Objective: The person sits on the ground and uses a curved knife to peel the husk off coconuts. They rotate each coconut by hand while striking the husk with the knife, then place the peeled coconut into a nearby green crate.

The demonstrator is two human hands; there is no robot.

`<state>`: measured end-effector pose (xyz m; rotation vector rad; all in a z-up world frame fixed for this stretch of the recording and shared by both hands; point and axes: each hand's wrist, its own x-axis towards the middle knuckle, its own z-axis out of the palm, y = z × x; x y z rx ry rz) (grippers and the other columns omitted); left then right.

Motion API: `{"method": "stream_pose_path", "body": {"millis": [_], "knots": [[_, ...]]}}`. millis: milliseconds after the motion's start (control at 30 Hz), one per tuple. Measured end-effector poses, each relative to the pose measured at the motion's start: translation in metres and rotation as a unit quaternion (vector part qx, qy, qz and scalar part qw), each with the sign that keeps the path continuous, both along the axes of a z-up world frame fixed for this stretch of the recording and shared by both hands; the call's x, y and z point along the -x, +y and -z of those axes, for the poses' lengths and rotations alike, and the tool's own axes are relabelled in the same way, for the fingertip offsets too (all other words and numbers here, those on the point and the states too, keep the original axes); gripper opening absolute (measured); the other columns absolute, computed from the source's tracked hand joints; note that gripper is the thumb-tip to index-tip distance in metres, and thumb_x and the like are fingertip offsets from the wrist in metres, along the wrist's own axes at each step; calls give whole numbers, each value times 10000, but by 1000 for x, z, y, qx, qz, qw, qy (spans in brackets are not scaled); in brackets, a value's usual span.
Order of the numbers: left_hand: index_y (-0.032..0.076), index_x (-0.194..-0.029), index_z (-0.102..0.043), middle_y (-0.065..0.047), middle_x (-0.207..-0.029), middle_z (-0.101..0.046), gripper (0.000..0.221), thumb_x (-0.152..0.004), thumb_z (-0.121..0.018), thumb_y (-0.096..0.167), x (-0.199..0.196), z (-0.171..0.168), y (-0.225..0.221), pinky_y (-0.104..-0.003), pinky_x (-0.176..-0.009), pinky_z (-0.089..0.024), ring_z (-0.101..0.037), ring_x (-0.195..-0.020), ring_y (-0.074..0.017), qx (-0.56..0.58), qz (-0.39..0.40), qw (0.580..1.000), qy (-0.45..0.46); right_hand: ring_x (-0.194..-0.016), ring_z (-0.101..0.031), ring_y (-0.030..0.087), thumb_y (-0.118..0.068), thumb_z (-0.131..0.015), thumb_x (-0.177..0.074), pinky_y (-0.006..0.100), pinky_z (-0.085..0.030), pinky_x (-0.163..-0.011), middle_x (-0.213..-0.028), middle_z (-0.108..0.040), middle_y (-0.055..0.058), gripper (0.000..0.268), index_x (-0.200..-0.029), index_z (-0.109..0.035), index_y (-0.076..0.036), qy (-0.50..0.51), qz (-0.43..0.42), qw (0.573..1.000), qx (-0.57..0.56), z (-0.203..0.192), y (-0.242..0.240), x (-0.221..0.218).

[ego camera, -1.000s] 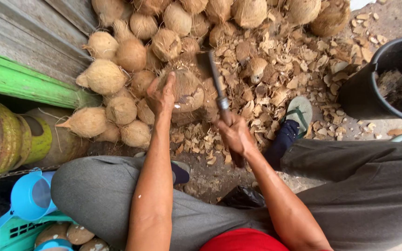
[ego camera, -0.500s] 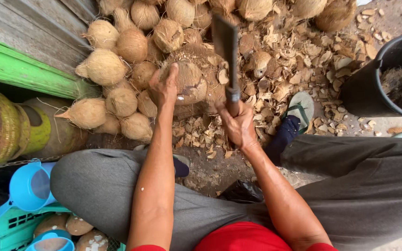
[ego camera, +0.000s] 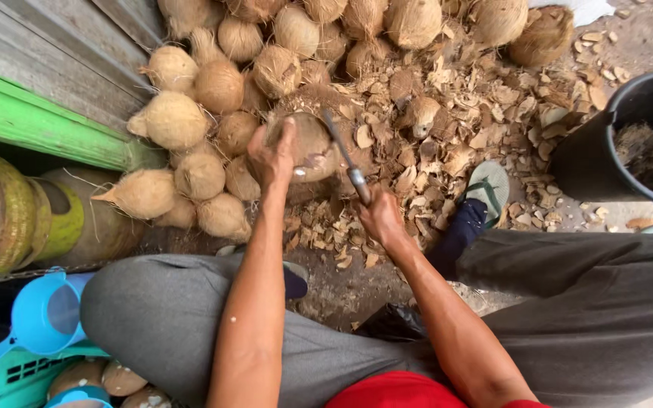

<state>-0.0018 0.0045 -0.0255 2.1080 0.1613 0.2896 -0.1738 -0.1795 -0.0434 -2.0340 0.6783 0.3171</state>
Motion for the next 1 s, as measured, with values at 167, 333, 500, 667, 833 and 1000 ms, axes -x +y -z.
{"method": "stream_pose_path", "body": {"millis": [167,333,500,667,833,1000], "knots": [[8,-1065,-685,-184,-1002,-687,684,-898,-618,668,9,2,14,-516,-816,-546,-671,-932,-324,17,14,995,96,-455,-437,141,-306,-683,-1022,315,-371,-400,-632,-535,92,364,-843,-586,-5,-73,-65,995,-22,30,-8,10],[104,-1143,-687,-107,-1064,-690,612,-894,-540,643,-2,-10,2,-506,-759,-533,-661,-895,-292,1,-26,993,118,-507,-518,130,-322,-712,-958,311,-446,-444,-638,-571,64,309,-854,-594,-56,-228,-61,972,-2,3,-11,-1],[117,-1242,-675,-114,-1109,-678,641,-905,-599,656,17,-2,2,-464,-728,-527,-644,-883,-233,-79,-20,993,83,-456,-515,102,-325,-642,-971,275,-469,-409,-608,-570,29,274,-833,-581,-96,-159,4,983,-89,-33,9,21],[152,-1167,-687,-45,-905,-676,588,-869,-559,643,17,-10,4,-425,-651,-526,-639,-724,-194,-37,-30,988,149,-425,-451,122,-297,-625,-985,295,-412,-367,-586,-533,17,301,-769,-562,-96,-99,-6,987,-123,-47,18,16],[126,-931,-683,-50,-776,-593,506,-950,-556,615,15,-2,3,-415,-685,-497,-585,-702,-208,-18,-7,993,112,-437,-451,93,-252,-640,-1013,268,-418,-363,-598,-525,13,306,-763,-546,-103,-243,11,966,-90,-24,15,17],[95,-941,-719,-52,-897,-675,524,-889,-598,602,19,-13,1,-423,-704,-521,-626,-802,-187,-59,-22,995,83,-398,-404,129,-225,-615,-951,308,-354,-329,-563,-534,29,243,-747,-592,-97,-53,-28,988,-141,-6,14,6]]}}
